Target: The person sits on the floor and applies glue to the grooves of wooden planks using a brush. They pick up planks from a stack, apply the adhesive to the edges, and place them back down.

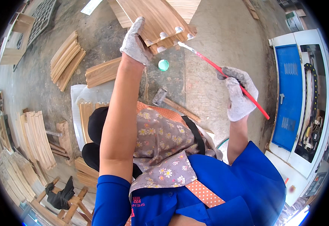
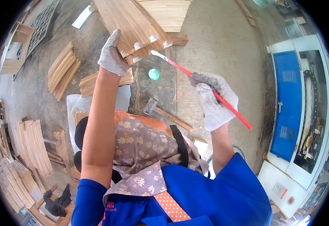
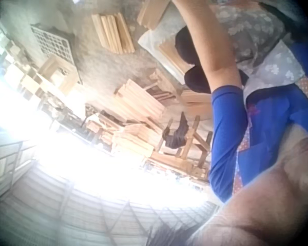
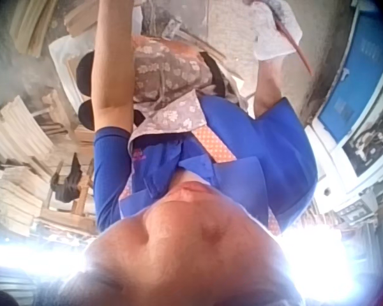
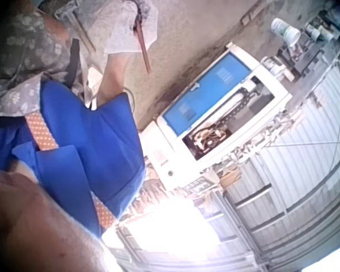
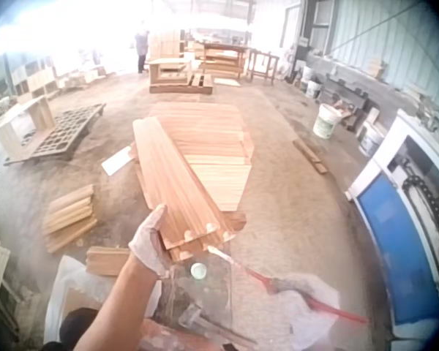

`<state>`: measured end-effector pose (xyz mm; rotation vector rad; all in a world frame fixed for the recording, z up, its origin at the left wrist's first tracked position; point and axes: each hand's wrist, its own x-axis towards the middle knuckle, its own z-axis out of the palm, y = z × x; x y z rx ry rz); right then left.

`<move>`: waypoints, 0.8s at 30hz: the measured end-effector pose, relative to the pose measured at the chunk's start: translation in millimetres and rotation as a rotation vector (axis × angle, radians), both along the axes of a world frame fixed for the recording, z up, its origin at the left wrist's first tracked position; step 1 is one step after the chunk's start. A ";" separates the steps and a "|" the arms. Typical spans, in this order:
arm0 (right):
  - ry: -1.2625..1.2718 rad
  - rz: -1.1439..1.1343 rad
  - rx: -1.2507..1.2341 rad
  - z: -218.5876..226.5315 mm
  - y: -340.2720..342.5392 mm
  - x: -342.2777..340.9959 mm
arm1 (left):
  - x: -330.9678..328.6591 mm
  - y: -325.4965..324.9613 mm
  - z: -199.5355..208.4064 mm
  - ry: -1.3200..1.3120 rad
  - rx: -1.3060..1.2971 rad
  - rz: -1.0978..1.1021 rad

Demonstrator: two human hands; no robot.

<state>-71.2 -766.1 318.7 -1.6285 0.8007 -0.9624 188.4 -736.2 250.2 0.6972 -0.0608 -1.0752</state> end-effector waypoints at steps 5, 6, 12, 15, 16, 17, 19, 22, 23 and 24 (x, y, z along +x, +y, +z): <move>0.180 -0.036 -0.063 -12.9 1.7 14.1 | 2.9 -0.7 -2.0 0.003 -0.017 -0.015; 0.272 -0.008 -0.214 -10.5 2.3 17.2 | 2.7 -0.6 -1.2 0.002 -0.010 -0.020; 0.281 0.103 -0.465 -7.1 -2.2 10.0 | 1.3 0.6 0.9 0.003 0.027 0.011; 0.081 0.001 -0.139 3.3 -1.6 1.1 | 1.7 0.7 1.9 0.018 0.010 0.020; 0.037 -0.018 -0.139 6.0 -4.7 -2.7 | 2.9 1.3 1.5 0.021 0.001 0.020; -0.008 -0.036 -0.140 7.4 -7.1 -5.8 | 4.1 1.9 1.3 0.024 -0.008 0.021; 0.003 -0.052 -0.175 6.2 -12.3 -7.1 | 2.9 1.2 3.6 0.027 -0.001 0.016; 0.079 -0.076 -0.161 2.6 -13.7 -3.3 | 1.7 0.7 5.5 0.017 0.025 0.026; 0.123 -0.080 -0.173 0.0 -13.7 0.1 | 1.5 0.6 5.8 0.012 0.036 0.032; 0.168 -0.084 -0.185 -2.1 -13.6 3.1 | 1.1 0.8 6.1 0.015 0.034 0.029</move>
